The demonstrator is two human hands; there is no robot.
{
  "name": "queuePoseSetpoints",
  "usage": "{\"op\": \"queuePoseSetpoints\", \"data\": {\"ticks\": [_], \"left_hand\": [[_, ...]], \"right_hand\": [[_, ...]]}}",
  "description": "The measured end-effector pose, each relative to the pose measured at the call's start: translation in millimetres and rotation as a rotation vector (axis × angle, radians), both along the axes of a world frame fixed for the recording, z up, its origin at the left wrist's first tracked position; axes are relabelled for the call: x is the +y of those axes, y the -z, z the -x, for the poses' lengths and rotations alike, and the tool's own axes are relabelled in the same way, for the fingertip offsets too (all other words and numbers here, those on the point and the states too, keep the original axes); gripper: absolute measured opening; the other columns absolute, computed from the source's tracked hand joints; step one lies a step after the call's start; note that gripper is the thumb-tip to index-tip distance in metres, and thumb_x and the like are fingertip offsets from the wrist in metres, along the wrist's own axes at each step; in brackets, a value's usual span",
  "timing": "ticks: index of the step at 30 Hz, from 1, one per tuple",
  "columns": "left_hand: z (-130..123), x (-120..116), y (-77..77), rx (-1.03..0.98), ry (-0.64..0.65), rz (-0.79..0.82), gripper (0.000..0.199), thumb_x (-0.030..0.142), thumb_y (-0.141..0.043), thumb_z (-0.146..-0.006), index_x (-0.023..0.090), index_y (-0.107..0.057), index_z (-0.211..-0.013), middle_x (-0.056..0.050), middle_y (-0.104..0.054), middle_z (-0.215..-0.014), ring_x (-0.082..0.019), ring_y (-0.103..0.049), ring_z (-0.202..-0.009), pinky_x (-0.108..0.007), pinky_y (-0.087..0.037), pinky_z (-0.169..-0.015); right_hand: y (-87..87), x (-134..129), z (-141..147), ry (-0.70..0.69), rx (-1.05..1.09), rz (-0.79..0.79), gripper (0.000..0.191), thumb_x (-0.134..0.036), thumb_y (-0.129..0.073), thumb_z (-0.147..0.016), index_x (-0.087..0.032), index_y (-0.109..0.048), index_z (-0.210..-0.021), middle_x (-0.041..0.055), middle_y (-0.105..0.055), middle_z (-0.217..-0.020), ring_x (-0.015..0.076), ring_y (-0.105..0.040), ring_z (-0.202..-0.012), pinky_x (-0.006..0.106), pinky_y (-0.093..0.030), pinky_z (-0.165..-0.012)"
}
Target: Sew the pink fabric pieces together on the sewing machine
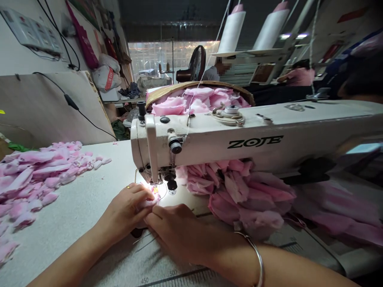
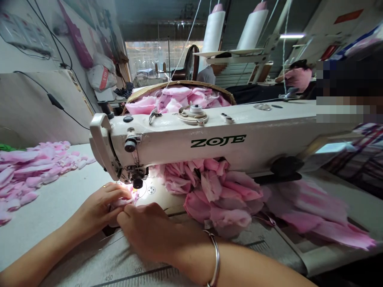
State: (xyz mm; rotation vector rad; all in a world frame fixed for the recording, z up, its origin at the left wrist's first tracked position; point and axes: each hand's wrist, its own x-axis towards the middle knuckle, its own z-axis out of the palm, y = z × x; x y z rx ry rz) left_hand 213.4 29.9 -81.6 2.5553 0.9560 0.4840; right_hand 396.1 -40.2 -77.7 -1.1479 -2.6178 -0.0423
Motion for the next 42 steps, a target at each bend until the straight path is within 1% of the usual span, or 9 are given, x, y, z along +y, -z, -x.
{"op": "queuePoseSetpoints", "data": {"ticks": [5, 11, 19, 22, 24, 28, 32, 37, 42], "left_hand": [[-1, 0, 3.7, -0.027, -0.088, 0.044, 0.01, 0.025, -0.05, -0.089, 0.023, -0.059, -0.091, -0.001, -0.061, -0.095, -0.018, -0.053, -0.09, -0.034, -0.043, -0.078], [-8, -4, -0.6, -0.004, -0.181, 0.075, 0.008, 0.02, -0.048, -0.085, 0.021, -0.055, -0.088, -0.001, -0.058, -0.089, -0.019, -0.051, -0.083, -0.033, -0.043, -0.073], [-8, 0, 8.4, 0.089, -0.243, -0.061, 0.01, 0.011, -0.049, -0.079, 0.02, -0.05, -0.084, -0.003, -0.056, -0.09, -0.022, -0.048, -0.085, -0.034, -0.041, -0.071], [-9, -1, 7.0, 0.064, -0.222, -0.069, 0.009, 0.012, -0.047, -0.081, 0.02, -0.051, -0.086, -0.003, -0.056, -0.092, -0.021, -0.048, -0.087, -0.035, -0.041, -0.073], [-10, -2, 5.3, 0.049, -0.226, -0.052, 0.005, 0.022, -0.049, -0.086, 0.021, -0.053, -0.088, -0.003, -0.057, -0.092, -0.021, -0.05, -0.089, -0.036, -0.042, -0.075], [-13, -1, 7.0, 0.057, -0.24, -0.077, 0.018, 0.038, -0.052, -0.087, 0.021, -0.056, -0.088, -0.003, -0.058, -0.089, -0.022, -0.051, -0.085, -0.037, -0.043, -0.072], [-12, 1, 11.9, 0.065, -0.226, -0.085, 0.012, 0.032, -0.051, -0.088, 0.021, -0.056, -0.089, -0.003, -0.058, -0.09, -0.022, -0.05, -0.088, -0.036, -0.042, -0.073], [-9, -2, 12.8, 0.106, -0.207, -0.135, 0.003, 0.023, -0.053, -0.086, 0.02, -0.053, -0.087, -0.004, -0.057, -0.092, -0.021, -0.05, -0.084, -0.037, -0.043, -0.071], [-6, -9, 6.9, 0.124, -0.016, -0.359, 0.008, 0.016, -0.053, -0.087, 0.021, -0.057, -0.093, -0.004, -0.062, -0.099, -0.022, -0.052, -0.1, -0.045, -0.038, -0.094]], "right_hand": [[-8.4, -5, -3, 0.201, -0.034, 0.193, 0.013, -0.02, -0.046, -0.09, -0.018, -0.057, -0.097, 0.0032, -0.067, -0.091, 0.0195, -0.062, -0.065, 0.031, -0.04, -0.051], [-7.8, -4, -4, 0.065, -0.09, 0.278, 0.021, -0.009, -0.044, -0.086, -0.017, -0.054, -0.103, 0.0065, -0.066, -0.097, 0.0196, -0.064, -0.069, 0.031, -0.043, -0.057], [-16.4, -5, -5, 0.07, -0.061, 0.348, 0.027, -0.002, -0.045, -0.076, -0.019, -0.053, -0.096, 0.0045, -0.067, -0.09, 0.0191, -0.064, -0.067, 0.028, -0.04, -0.052], [-14.6, -6, 1, 0.117, -0.117, 0.265, 0.035, 0.0, -0.048, -0.07, -0.019, -0.054, -0.099, 0.0052, -0.067, -0.089, 0.0191, -0.063, -0.06, 0.028, -0.039, -0.046], [-10.4, -7, 5, 0.143, -0.128, 0.215, 0.04, 0.0, -0.049, -0.069, -0.018, -0.055, -0.104, 0.0074, -0.066, -0.096, 0.0196, -0.063, -0.06, 0.029, -0.039, -0.044], [-3.7, -6, 16, 0.263, -0.112, 0.242, 0.028, -0.003, -0.049, -0.077, -0.019, -0.06, -0.097, 0.007, -0.067, -0.095, 0.0206, -0.065, -0.064, 0.029, -0.042, -0.045], [-2.9, -6, 21, 0.33, -0.098, 0.242, 0.027, -0.005, -0.047, -0.082, -0.021, -0.062, -0.097, 0.0051, -0.068, -0.093, 0.0206, -0.065, -0.067, 0.029, -0.041, -0.044], [-3.3, -7, 19, 0.32, -0.14, 0.209, 0.03, -0.007, -0.048, -0.083, -0.023, -0.061, -0.104, 0.0028, -0.062, -0.119, 0.0202, -0.066, -0.071, 0.029, -0.04, -0.043], [0.9, -7, 15, 0.23, -0.211, 0.22, 0.029, -0.009, -0.044, -0.084, -0.018, -0.06, -0.106, 0.0059, -0.061, -0.123, 0.0205, -0.065, -0.067, 0.031, -0.04, -0.043]]}}
